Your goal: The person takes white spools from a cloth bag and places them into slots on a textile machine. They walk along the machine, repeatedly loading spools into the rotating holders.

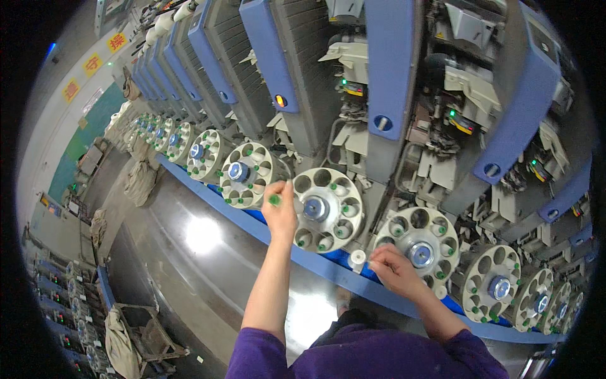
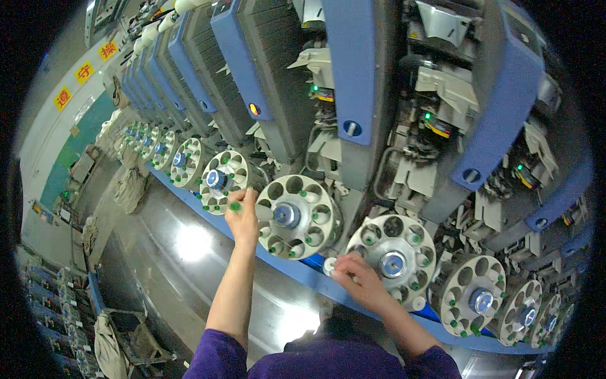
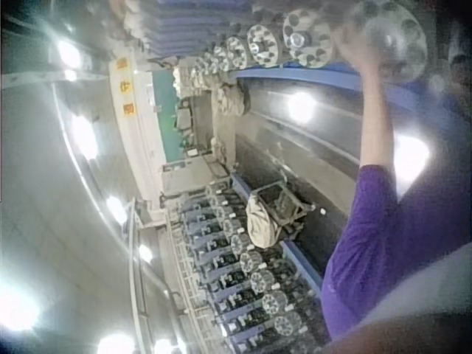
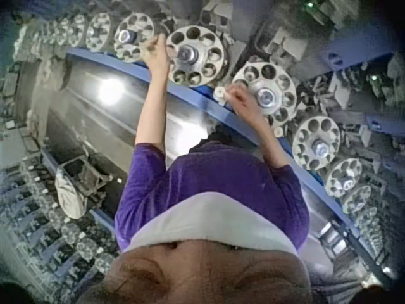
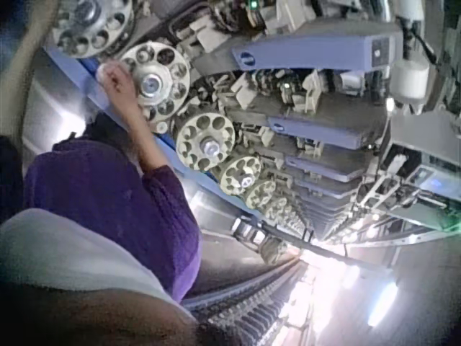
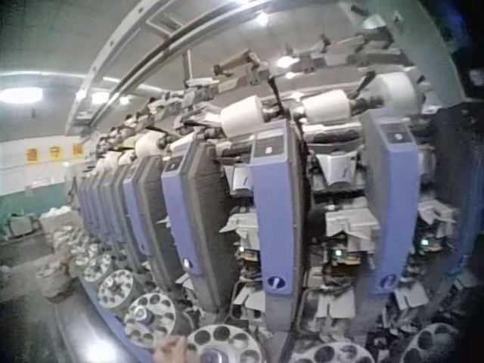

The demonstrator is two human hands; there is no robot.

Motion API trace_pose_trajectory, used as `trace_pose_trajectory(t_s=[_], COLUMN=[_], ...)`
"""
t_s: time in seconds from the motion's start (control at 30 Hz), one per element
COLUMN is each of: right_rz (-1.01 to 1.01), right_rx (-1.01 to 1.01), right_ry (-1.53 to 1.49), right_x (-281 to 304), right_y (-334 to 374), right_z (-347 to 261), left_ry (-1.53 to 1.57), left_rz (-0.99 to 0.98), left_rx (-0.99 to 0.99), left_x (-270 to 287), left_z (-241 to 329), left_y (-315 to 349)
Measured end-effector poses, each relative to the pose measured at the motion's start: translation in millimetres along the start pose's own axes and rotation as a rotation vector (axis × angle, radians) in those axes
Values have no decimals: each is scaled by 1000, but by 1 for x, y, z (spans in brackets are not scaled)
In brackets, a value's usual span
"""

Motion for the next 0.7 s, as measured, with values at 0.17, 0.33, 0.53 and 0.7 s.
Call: trace_pose_trajectory(t_s=[0.17, 0.33, 0.53, 0.7], right_rz=[-139, -266, -10, 192], right_rx=[-165, -248, -598, -834], right_ry=[-223, -78, -635, -553], right_x=[-34, -35, -22, 36], right_y=[-72, -105, -91, -47], right_z=[8, 15, 33, 0], left_ry=[184, -147, -432, -320], left_rz=[138, -99, -1201, -1417], left_rx=[273, 202, 64, 19], left_x=[38, 39, -35, -31], left_z=[-60, -86, -97, -86], left_y=[-67, -46, 52, 41])
Point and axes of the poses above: each hand's wrist, its own y-axis away from the middle knuckle, its own x-axis out of the back of the hand, z = x × y, the point moved 1 cm from there along -y, towards the middle knuckle, and after that the axes turned 15 degrees about y, right-handed, at the moved point
